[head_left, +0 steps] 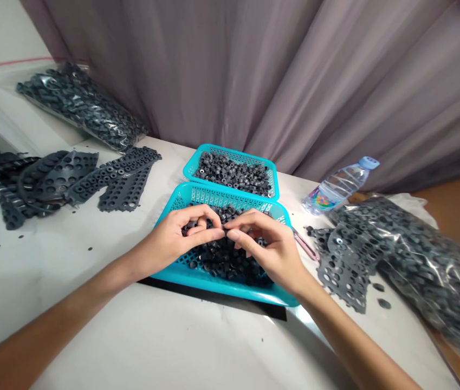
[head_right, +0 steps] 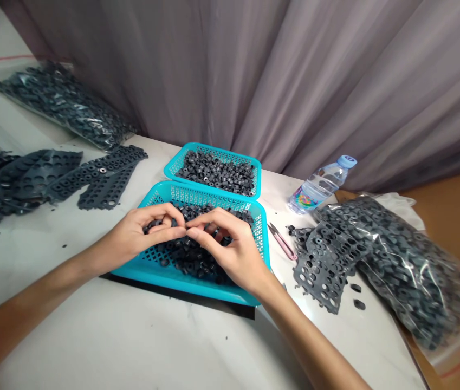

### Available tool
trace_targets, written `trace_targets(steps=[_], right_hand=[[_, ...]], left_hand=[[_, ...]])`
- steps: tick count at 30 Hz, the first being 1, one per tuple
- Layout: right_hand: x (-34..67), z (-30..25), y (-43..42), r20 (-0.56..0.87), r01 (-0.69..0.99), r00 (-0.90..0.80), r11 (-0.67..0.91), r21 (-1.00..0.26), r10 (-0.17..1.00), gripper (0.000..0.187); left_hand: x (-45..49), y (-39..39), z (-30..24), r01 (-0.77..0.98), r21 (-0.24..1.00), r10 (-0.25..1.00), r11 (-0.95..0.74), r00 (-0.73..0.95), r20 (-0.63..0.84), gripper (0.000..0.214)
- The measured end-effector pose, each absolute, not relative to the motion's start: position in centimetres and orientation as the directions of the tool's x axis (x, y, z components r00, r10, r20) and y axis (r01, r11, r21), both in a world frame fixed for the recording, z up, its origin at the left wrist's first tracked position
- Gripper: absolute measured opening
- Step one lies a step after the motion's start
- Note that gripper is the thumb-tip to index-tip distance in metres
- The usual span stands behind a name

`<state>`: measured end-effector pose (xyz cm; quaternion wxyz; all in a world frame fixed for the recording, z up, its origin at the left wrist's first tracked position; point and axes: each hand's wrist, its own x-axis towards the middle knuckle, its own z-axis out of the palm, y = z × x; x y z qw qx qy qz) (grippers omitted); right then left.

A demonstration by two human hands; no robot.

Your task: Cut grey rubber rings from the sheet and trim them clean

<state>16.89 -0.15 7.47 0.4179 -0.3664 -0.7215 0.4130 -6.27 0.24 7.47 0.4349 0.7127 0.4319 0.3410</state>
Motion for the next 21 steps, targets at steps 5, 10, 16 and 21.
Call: trace_targets(steps=[5,10,16,21], right_hand=[[16.9,7.6,-0.1,0.262,0.139,-0.369,0.332,-0.933,0.892,0.016],[17.4,7.7,0.4,0.264,0.033,-0.253,0.281,-0.959,0.931,0.025],[17.8,8.7,-0.1,0.048,0.015,-0.722,0.085,-0.996,0.690,0.038],[17.9,10.8,-1.6,0.037,0.079,-0.881,0.223,-0.972,0.472,0.030]], left_hand=[[-6.4,0.0,7.6,0.345,0.909,0.903,-0.232,0.424,0.070,0.019],[-6.4,0.1,7.6,0.342,0.913,0.897,-0.222,0.438,0.054,0.021],[-6.3,0.3,7.4,0.311,0.923,0.901,-0.228,0.427,0.079,0.020],[-6.3,0.3,7.3,0.276,0.938,0.903,-0.208,0.423,0.075,0.020]])
